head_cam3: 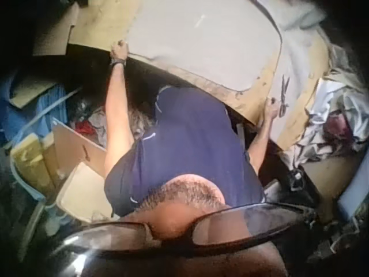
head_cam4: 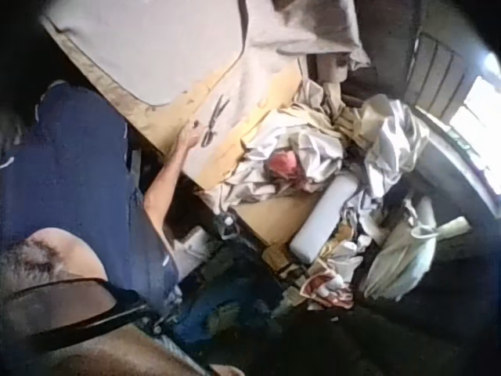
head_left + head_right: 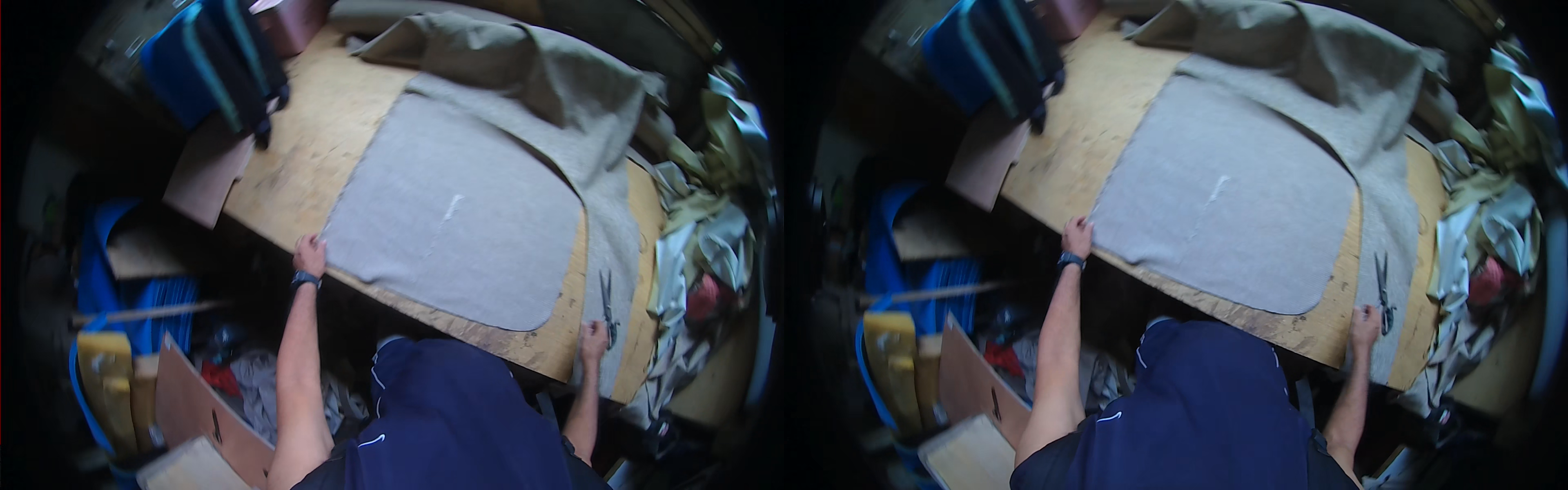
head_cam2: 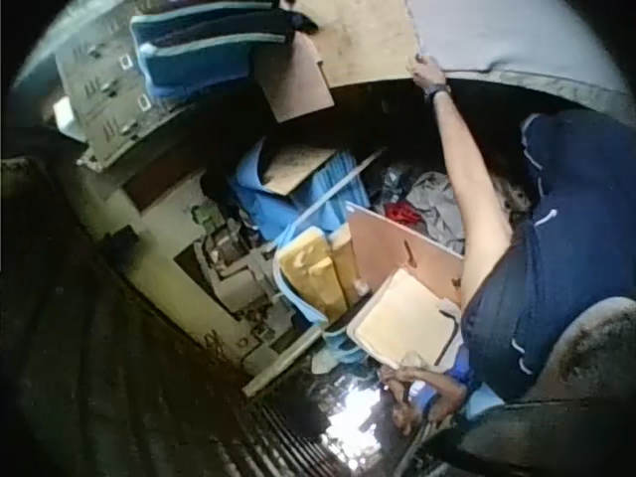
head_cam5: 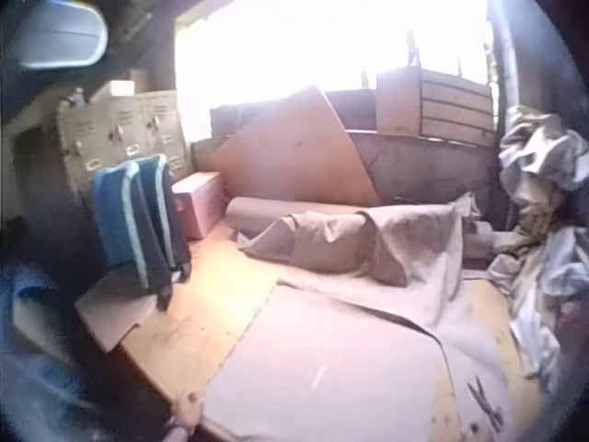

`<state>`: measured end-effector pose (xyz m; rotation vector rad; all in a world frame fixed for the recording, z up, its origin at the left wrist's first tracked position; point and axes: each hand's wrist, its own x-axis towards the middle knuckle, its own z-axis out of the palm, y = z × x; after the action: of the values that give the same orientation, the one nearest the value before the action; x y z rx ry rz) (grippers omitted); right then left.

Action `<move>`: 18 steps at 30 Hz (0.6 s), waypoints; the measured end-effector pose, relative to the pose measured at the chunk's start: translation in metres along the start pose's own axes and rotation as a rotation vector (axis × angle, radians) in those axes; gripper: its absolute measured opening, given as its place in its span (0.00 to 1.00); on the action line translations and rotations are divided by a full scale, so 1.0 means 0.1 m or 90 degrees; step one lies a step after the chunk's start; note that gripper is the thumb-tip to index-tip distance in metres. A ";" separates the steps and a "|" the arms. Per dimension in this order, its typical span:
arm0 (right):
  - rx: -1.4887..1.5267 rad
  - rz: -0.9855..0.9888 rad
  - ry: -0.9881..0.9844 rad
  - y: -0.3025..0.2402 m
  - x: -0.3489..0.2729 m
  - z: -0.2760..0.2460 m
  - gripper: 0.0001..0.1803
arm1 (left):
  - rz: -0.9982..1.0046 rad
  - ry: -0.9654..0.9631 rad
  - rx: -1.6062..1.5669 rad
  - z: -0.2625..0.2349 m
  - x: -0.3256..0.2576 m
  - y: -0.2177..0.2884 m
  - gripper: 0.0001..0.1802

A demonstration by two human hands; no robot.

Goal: The recorder uses scissors to cut a specific shape out of a large piece of beige fabric for upholstery.

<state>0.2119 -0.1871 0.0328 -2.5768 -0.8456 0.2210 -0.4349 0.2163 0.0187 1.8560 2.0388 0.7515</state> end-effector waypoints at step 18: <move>0.154 0.048 0.012 -2.24 -1.52 0.73 0.12 | 0.155 -0.090 -0.030 -0.32 0.27 0.01 0.13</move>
<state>-0.0485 -0.0897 0.0673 -2.3823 -0.6713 0.3018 -0.4549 0.2373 0.0487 2.0906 1.7159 0.6982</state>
